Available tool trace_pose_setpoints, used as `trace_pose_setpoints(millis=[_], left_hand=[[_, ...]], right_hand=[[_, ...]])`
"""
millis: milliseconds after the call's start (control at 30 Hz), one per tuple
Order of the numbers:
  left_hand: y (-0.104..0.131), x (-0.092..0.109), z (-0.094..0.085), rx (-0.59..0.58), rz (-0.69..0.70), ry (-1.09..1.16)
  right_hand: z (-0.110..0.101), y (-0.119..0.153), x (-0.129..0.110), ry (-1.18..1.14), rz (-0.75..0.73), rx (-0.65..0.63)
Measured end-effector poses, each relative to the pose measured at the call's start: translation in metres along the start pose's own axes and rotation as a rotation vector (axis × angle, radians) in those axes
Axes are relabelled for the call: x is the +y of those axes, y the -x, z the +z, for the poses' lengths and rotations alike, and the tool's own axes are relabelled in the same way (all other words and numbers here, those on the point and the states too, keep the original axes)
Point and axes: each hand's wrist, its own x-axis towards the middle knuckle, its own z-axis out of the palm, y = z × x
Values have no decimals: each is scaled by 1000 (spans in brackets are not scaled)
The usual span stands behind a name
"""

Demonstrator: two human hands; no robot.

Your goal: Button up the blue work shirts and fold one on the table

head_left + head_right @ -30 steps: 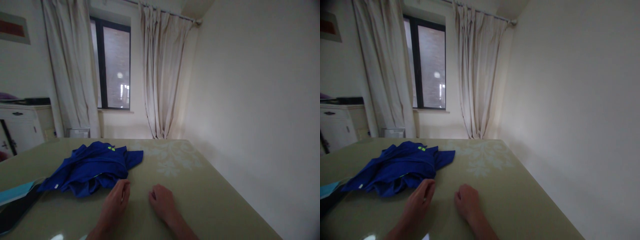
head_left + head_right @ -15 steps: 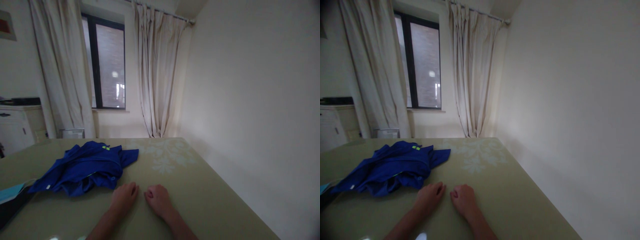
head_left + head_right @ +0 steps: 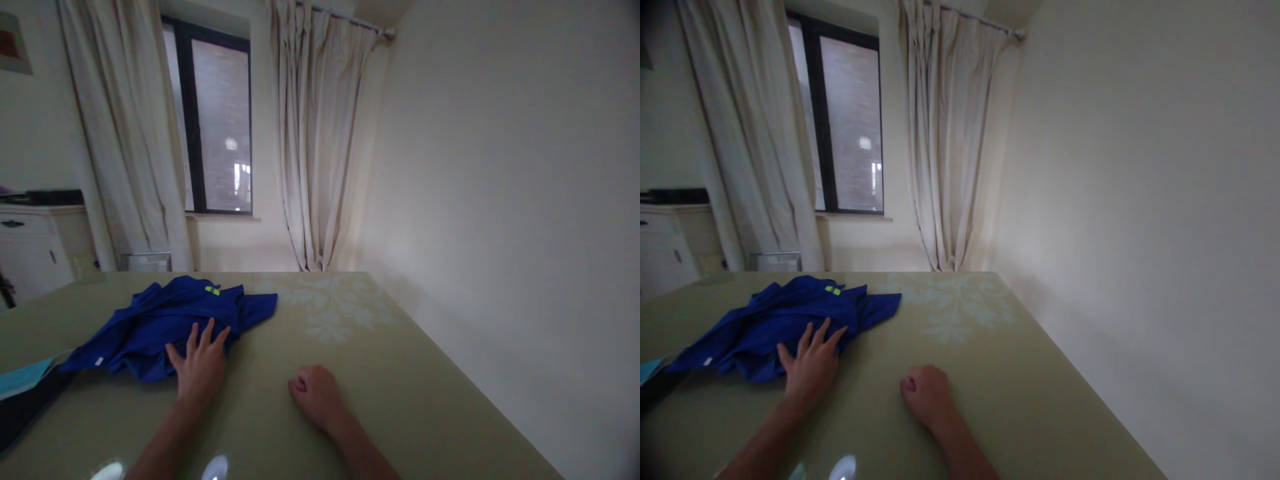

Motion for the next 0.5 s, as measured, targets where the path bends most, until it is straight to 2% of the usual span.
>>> trace_pose_setpoints(millis=[67, 133, 167, 200, 233, 267, 333, 367, 400, 433, 500], left_hand=[[-13, -6, -12, 38, -64, 208], [-16, -2, -31, 169, -101, 463], [-12, 4, -41, 229, -73, 579], [-5, 13, -51, 238, -1, 674], [7, 23, -58, 190, 118, 738], [20, 35, -64, 70, 283, 778], [49, 60, -68, -314, 682, 791], [61, 72, -68, -491, 853, 775], [71, 83, -66, -614, 975, 761], [79, 91, -63, -679, 1041, 754], [84, 97, -56, -645, 1021, 768]], right_hand=[[3, -2, 1, -51, 10, 13], [6, -8, 3, -207, 58, 76], [6, -13, 6, -340, 99, 127], [6, -19, 11, -506, 150, 191], [4, -25, 17, -689, 207, 265], [0, -32, 25, -870, 267, 340], [-10, -42, 45, -1159, 359, 434], [-17, -44, 55, -1249, 382, 436], [-24, -45, 64, -1304, 392, 412], [-30, -44, 71, -1327, 384, 377], [-41, -39, 77, -1250, 331, 364]])
